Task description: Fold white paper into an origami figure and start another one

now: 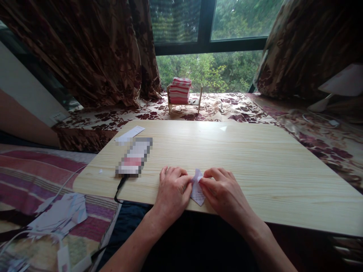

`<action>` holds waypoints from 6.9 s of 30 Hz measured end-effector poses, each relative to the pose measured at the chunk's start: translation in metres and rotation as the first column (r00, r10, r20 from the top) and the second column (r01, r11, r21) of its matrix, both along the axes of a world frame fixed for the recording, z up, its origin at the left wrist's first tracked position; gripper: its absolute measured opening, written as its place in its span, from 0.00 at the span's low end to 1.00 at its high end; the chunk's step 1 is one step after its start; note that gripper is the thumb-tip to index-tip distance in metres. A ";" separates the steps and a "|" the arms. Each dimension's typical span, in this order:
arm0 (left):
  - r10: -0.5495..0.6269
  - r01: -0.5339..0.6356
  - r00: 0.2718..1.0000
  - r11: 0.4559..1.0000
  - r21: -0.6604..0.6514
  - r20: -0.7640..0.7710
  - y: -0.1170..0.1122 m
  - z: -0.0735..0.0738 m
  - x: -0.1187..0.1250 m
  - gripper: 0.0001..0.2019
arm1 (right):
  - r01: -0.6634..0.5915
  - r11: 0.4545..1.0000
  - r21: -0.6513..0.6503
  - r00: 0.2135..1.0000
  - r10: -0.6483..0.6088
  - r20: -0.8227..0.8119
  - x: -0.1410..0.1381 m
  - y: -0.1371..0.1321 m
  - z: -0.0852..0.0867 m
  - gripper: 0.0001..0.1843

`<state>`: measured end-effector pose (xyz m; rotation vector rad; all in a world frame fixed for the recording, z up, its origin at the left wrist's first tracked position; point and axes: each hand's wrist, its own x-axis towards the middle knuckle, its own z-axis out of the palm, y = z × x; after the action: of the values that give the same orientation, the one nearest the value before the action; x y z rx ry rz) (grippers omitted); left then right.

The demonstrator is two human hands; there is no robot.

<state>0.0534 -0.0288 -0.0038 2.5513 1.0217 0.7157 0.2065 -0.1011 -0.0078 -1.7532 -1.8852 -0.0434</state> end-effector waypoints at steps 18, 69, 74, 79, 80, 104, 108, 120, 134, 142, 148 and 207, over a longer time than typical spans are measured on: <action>-0.177 0.191 0.974 0.977 0.090 -0.141 0.005 0.012 -0.008 0.08 | -0.048 0.995 -0.089 0.998 0.051 0.038 0.003 0.001 0.008 0.06; -0.008 0.002 0.999 0.992 0.125 0.052 -0.029 0.008 -0.011 0.10 | -0.082 0.991 -0.110 0.993 0.091 0.075 0.007 -0.010 0.005 0.16; -0.048 0.047 0.999 0.994 0.095 0.009 -0.031 0.005 -0.009 0.10 | -0.079 0.987 -0.137 0.994 0.089 0.064 0.006 -0.010 0.007 0.16; -0.056 0.053 0.998 0.995 0.082 0.032 -0.027 -0.001 -0.007 0.09 | -0.080 0.988 -0.135 0.993 0.090 0.072 0.006 -0.011 0.006 0.16; -0.055 0.052 0.998 0.995 0.085 0.039 -0.026 -0.001 -0.007 0.08 | -0.078 0.988 -0.134 0.993 0.089 0.076 0.006 -0.011 0.005 0.17; -0.102 0.109 0.991 0.990 0.086 -0.085 -0.033 -0.002 -0.010 0.15 | -0.144 0.968 -0.207 0.989 0.143 -0.022 0.007 -0.008 0.008 0.20; -0.094 0.106 0.988 0.990 0.094 -0.124 -0.035 -0.002 -0.010 0.16 | -0.162 0.973 -0.166 0.987 0.162 -0.011 0.014 -0.006 0.009 0.23; -0.083 0.106 0.982 0.986 0.131 -0.172 -0.036 -0.002 -0.008 0.16 | -0.178 0.984 0.021 0.982 0.176 0.064 0.004 -0.003 0.017 0.29; -0.072 0.093 0.983 0.989 0.119 -0.168 -0.037 -0.004 -0.007 0.17 | -0.056 0.996 -0.075 0.980 0.070 0.189 -0.003 -0.001 0.019 0.26; -0.077 0.094 0.984 0.991 0.101 -0.162 -0.037 -0.001 -0.009 0.17 | -0.010 0.999 -0.037 0.955 0.020 0.297 -0.006 -0.002 0.022 0.22; -0.055 0.067 0.988 0.995 0.078 -0.141 -0.038 -0.002 -0.009 0.16 | -0.014 0.997 -0.071 0.954 0.034 0.299 -0.005 0.000 0.015 0.22; -0.088 0.143 0.949 0.976 0.165 -0.302 -0.035 0.011 -0.006 0.16 | -0.148 0.989 0.004 0.956 0.142 0.257 0.001 -0.008 0.008 0.22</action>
<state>0.0470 -0.0637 0.0073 2.9178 0.9152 0.4244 0.2076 -0.1095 0.0006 -1.6524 -2.1841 -0.2471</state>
